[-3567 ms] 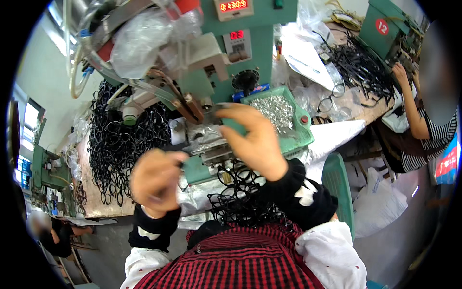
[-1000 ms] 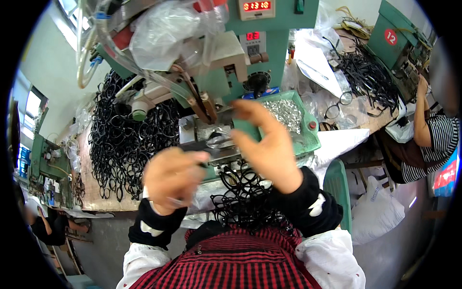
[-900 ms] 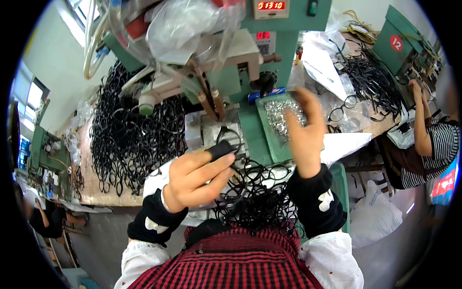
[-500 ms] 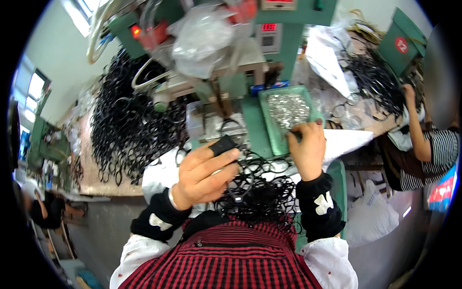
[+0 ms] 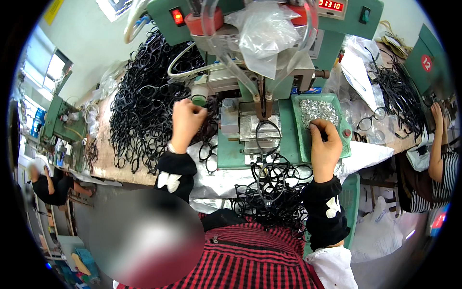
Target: The person repeatedly picks up black eyeglass frames and small metal components, places them into a press machine, and removes the assembled frames. The person handles frames one at a time and places finished units into a pile on the table.
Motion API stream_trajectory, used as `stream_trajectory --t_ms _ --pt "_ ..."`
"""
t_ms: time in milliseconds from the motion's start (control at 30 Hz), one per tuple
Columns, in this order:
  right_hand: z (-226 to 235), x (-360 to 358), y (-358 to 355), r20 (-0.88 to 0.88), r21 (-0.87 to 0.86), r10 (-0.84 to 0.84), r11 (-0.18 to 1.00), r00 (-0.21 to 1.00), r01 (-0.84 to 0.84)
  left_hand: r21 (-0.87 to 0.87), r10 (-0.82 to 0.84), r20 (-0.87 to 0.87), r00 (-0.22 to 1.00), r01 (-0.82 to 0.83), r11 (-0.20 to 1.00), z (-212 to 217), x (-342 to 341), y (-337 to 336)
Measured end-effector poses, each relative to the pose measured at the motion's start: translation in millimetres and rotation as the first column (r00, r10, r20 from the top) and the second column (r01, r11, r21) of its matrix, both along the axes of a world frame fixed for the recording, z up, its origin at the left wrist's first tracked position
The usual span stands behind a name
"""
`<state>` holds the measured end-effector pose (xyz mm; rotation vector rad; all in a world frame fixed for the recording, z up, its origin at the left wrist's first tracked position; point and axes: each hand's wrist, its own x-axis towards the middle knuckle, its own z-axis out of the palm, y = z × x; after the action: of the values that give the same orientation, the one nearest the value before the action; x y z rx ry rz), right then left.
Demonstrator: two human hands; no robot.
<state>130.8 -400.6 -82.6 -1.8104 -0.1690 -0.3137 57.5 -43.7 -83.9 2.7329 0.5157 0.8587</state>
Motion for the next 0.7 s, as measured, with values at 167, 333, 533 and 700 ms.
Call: stream_trajectory --t_ms 167,333,533,700 --pt "4 -2 -16 0.014 0.003 0.015 1.0 1.0 -0.015 -0.687 0.011 0.389 0.921 0.282 0.67 89 -22 30" --pt "15 5 5 -0.03 0.056 0.106 0.993 0.994 -0.105 -0.633 -0.211 -0.017 0.977 0.153 0.759 48 4 57" --pt "9 -24 -28 -0.011 -0.039 0.004 0.999 1.0 -0.004 -0.275 0.042 0.207 0.977 0.017 0.961 14 -39 46" --pt "77 -38 -6 0.098 -0.054 0.246 0.969 0.964 -0.242 -0.696 -0.032 0.387 0.922 0.314 0.645 64 -36 -9"
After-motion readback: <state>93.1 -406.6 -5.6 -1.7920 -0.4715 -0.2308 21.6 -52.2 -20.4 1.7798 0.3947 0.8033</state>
